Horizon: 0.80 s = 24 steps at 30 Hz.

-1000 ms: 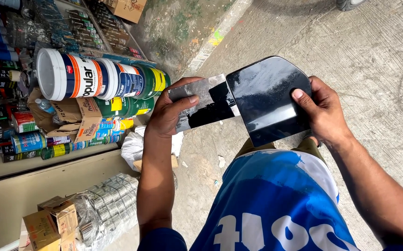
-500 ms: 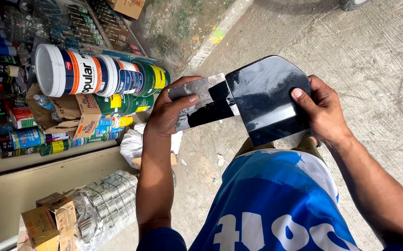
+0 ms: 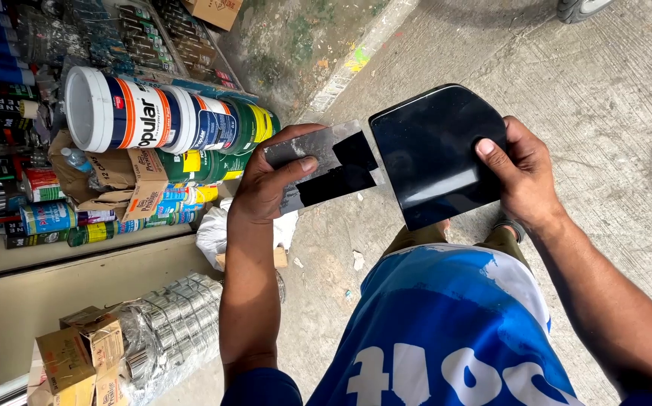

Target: Mixing paint in cans, comparing color swatches against reference parts for matching, and organizing inventory on shelves.

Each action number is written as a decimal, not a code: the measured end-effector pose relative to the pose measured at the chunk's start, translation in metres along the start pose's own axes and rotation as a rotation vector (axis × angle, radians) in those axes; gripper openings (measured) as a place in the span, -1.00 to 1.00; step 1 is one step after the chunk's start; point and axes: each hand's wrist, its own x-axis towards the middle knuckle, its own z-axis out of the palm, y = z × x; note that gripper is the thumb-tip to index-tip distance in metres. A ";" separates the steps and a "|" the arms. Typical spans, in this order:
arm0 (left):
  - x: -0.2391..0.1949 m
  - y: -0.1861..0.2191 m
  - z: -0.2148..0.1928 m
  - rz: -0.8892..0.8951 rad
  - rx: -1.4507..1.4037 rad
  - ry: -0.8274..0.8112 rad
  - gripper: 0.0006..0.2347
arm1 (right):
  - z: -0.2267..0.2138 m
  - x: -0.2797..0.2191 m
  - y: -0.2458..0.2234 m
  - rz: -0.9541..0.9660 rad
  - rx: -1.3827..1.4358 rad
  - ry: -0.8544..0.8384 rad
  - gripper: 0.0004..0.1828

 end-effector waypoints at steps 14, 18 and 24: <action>-0.025 0.005 -0.012 -0.001 -0.010 0.053 -0.60 | 0.014 0.033 0.026 -0.064 -0.043 -0.115 -0.80; -0.023 -0.019 -0.025 0.109 -0.129 0.049 -0.62 | 0.005 0.039 0.065 -0.099 0.075 -0.084 -0.85; -0.020 -0.024 -0.027 0.086 -0.140 0.045 -0.62 | 0.009 0.029 0.051 -0.064 0.068 -0.061 -0.85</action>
